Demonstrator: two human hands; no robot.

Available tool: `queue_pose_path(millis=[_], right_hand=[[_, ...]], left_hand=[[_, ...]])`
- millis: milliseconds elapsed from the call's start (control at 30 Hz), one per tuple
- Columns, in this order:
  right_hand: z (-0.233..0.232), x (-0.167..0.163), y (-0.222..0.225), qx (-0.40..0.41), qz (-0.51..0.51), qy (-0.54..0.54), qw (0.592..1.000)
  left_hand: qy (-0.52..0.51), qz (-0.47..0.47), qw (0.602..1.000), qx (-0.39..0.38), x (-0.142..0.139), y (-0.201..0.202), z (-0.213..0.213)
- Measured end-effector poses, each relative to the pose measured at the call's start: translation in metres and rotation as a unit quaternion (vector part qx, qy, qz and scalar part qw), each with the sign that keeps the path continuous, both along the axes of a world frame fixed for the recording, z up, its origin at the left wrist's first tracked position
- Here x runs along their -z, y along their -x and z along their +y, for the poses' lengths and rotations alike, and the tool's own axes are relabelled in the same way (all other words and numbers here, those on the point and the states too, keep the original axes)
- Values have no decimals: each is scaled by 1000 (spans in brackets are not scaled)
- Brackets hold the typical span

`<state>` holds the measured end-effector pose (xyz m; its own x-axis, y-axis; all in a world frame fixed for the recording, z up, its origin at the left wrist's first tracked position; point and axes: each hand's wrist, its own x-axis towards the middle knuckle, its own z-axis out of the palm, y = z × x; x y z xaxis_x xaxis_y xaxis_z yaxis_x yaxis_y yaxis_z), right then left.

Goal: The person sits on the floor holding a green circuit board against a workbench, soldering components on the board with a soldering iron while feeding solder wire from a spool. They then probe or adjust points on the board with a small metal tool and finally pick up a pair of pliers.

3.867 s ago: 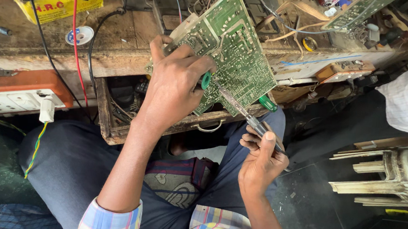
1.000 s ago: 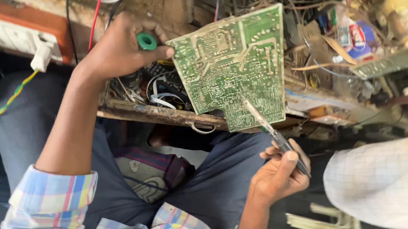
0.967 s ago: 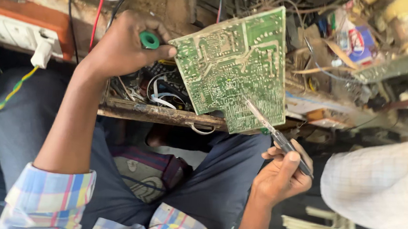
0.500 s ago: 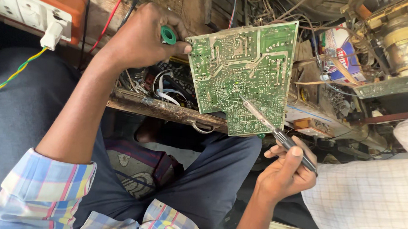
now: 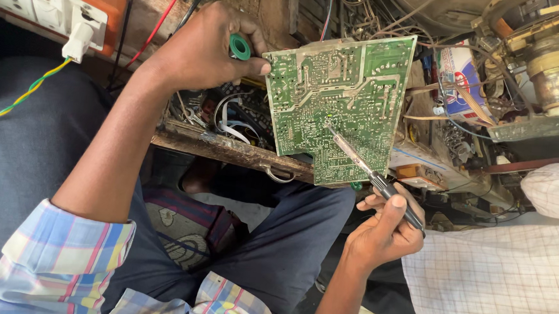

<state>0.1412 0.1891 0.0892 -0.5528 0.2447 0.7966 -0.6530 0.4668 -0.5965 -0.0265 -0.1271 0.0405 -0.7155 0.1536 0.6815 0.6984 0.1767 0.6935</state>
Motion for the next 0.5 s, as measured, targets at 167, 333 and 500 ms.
queue_pose_path(millis=[167, 333, 500], right_hand=[[-1, 3, 3, 2, 1, 4, 1000], [2, 6, 1, 6, 0, 24, 1000], [5, 9, 3, -13, 7, 27, 1000]], left_hand=[[-18, -4, 999, 28, 2, 1, -2], [-29, -10, 998, 48, 1, 0, -3], [-39, -20, 997, 65, 2, -1, -3]])
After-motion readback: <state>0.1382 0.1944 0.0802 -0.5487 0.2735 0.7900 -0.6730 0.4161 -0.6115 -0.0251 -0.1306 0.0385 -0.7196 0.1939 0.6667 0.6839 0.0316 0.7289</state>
